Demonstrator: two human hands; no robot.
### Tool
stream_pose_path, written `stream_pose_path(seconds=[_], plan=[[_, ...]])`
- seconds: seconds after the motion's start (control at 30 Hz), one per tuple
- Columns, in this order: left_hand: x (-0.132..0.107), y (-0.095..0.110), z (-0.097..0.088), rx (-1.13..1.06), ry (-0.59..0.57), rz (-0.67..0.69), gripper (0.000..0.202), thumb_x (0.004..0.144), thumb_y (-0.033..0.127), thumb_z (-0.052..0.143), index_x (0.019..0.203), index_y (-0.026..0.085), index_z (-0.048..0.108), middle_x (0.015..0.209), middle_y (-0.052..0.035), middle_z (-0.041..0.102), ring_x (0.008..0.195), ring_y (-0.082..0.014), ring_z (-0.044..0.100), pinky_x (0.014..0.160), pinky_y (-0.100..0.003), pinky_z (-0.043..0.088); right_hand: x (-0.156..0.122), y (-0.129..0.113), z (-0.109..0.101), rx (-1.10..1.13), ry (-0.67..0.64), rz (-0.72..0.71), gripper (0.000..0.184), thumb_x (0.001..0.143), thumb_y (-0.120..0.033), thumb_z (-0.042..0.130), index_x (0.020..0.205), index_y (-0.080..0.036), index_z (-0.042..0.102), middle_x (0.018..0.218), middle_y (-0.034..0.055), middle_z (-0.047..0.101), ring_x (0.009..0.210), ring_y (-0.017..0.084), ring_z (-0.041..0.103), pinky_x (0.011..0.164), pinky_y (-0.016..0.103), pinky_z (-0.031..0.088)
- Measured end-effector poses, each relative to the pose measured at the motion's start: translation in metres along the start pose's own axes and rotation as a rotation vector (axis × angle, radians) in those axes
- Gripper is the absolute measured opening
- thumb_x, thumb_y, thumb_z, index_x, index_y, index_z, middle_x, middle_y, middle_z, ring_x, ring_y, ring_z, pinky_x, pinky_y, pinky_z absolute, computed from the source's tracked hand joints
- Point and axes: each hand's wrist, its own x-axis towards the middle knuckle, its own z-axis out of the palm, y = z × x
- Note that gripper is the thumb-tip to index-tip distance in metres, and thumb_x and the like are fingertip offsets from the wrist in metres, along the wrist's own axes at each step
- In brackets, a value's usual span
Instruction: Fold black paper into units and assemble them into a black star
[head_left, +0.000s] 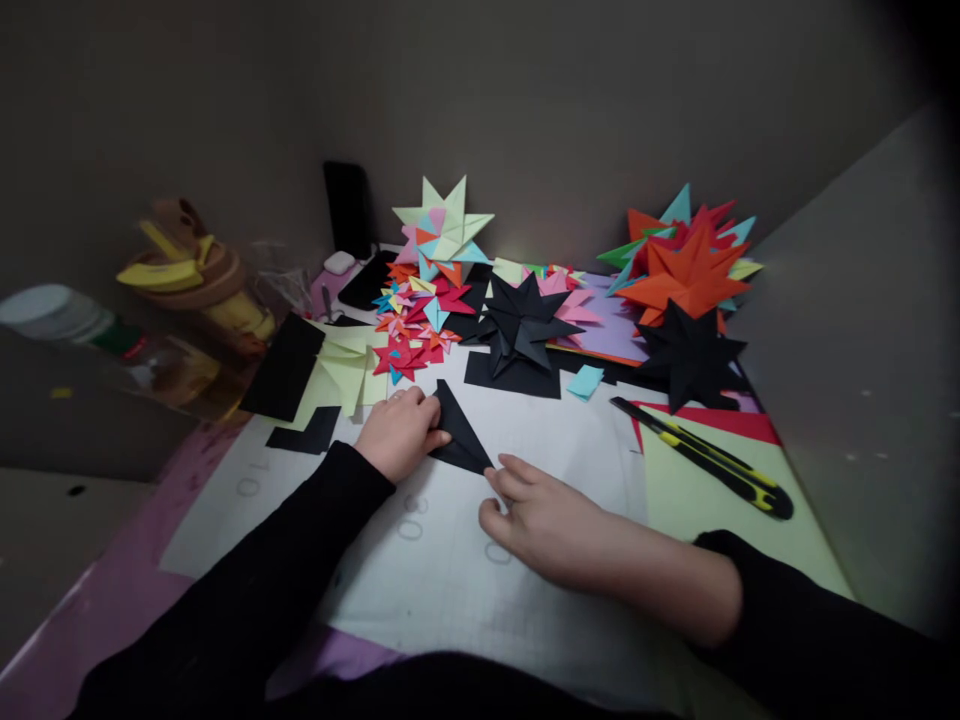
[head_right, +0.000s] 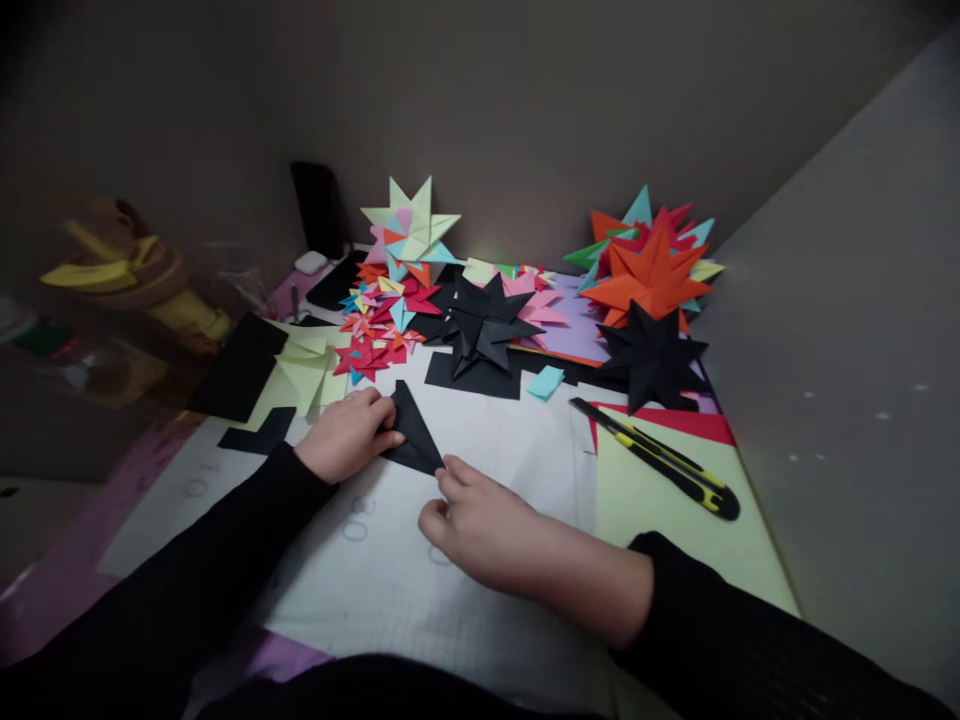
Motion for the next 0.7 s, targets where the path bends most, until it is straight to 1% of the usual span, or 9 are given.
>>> stream_pose_path(seconds=[0.1, 0.17, 0.3, 0.4, 0.47, 0.53, 0.6, 0.63, 0.7], plan=[[-0.009, -0.004, 0.008, 0.015, 0.082, -0.068, 0.027, 0.084, 0.044, 0.056, 0.094, 0.018, 0.054, 0.097, -0.0082, 0.055, 0.089, -0.0237, 0.054, 0.073, -0.033, 0.042, 0.000, -0.002, 0.002, -0.012, 0.001, 0.013, 0.015, 0.076, -0.006, 0.053, 0.088, -0.010, 0.061, 0.078, 0.0160, 0.068, 0.091, 0.028, 0.062, 0.103, 0.047, 0.035], [-0.015, -0.008, 0.014, 0.062, 0.133, -0.109, 0.029, 0.087, 0.044, 0.052, 0.097, 0.018, 0.054, 0.098, -0.0097, 0.055, 0.092, -0.0249, 0.053, 0.075, -0.034, 0.041, -0.001, -0.004, 0.005, -0.041, -0.001, 0.038, 0.014, 0.076, -0.007, 0.051, 0.084, -0.013, 0.061, 0.082, 0.0149, 0.069, 0.092, 0.028, 0.061, 0.103, 0.046, 0.036], [-0.021, -0.011, 0.018, 0.173, 0.170, -0.145, 0.028, 0.091, 0.042, 0.043, 0.095, 0.017, 0.054, 0.095, -0.0117, 0.055, 0.092, -0.0268, 0.053, 0.074, -0.035, 0.042, -0.001, -0.004, 0.007, -0.058, 0.000, 0.045, 0.013, 0.077, -0.009, 0.050, 0.080, -0.016, 0.060, 0.084, 0.0133, 0.069, 0.097, 0.027, 0.060, 0.103, 0.044, 0.036], [-0.021, -0.012, 0.014, 0.224, 0.172, -0.139, 0.019, 0.093, 0.028, 0.040, 0.096, 0.017, 0.055, 0.095, -0.0122, 0.056, 0.089, -0.0262, 0.054, 0.071, -0.035, 0.043, -0.001, -0.002, 0.004, -0.035, 0.004, 0.027, 0.011, 0.076, -0.008, 0.051, 0.077, -0.015, 0.060, 0.079, 0.0130, 0.069, 0.094, 0.026, 0.060, 0.102, 0.043, 0.036], [-0.022, -0.013, 0.009, 0.217, 0.207, -0.159, 0.021, 0.091, 0.015, 0.036, 0.098, 0.016, 0.055, 0.098, -0.0136, 0.056, 0.090, -0.0260, 0.055, 0.072, -0.035, 0.045, -0.001, -0.001, 0.001, -0.026, 0.009, 0.031, 0.011, 0.077, -0.008, 0.051, 0.076, -0.015, 0.060, 0.079, 0.0131, 0.068, 0.091, 0.025, 0.060, 0.101, 0.043, 0.037], [-0.026, -0.010, 0.004, 0.158, 0.338, -0.212, 0.027, 0.090, 0.009, 0.032, 0.104, 0.015, 0.054, 0.106, -0.0158, 0.056, 0.096, -0.0261, 0.055, 0.077, -0.037, 0.046, 0.000, -0.001, -0.002, -0.018, 0.011, 0.033, 0.011, 0.077, -0.009, 0.051, 0.075, -0.015, 0.060, 0.079, 0.0131, 0.068, 0.088, 0.025, 0.060, 0.099, 0.042, 0.038], [-0.033, 0.003, 0.003, 0.057, 0.519, -0.202, 0.030, 0.091, 0.010, 0.031, 0.111, 0.017, 0.051, 0.117, -0.0163, 0.054, 0.106, -0.0255, 0.053, 0.087, -0.039, 0.044, 0.001, -0.001, -0.003, -0.006, 0.014, 0.030, 0.013, 0.078, -0.009, 0.051, 0.072, -0.016, 0.060, 0.075, 0.0129, 0.068, 0.083, 0.024, 0.060, 0.095, 0.042, 0.041], [-0.038, 0.014, 0.005, 0.002, 0.559, -0.085, 0.029, 0.092, 0.013, 0.032, 0.114, 0.018, 0.050, 0.119, -0.0150, 0.055, 0.111, -0.0243, 0.051, 0.092, -0.039, 0.042, 0.002, -0.002, -0.003, 0.000, 0.024, 0.026, 0.013, 0.079, -0.010, 0.050, 0.073, -0.015, 0.061, 0.074, 0.0127, 0.067, 0.083, 0.025, 0.060, 0.093, 0.042, 0.042], [-0.047, 0.044, 0.012, -0.088, 0.470, 0.286, 0.031, 0.092, 0.020, 0.036, 0.122, 0.016, 0.044, 0.120, -0.0132, 0.056, 0.115, -0.0217, 0.050, 0.098, -0.037, 0.041, 0.005, -0.003, -0.002, 0.011, 0.058, 0.015, 0.014, 0.080, -0.012, 0.050, 0.076, -0.015, 0.063, 0.072, 0.0124, 0.067, 0.083, 0.026, 0.060, 0.091, 0.044, 0.043]])
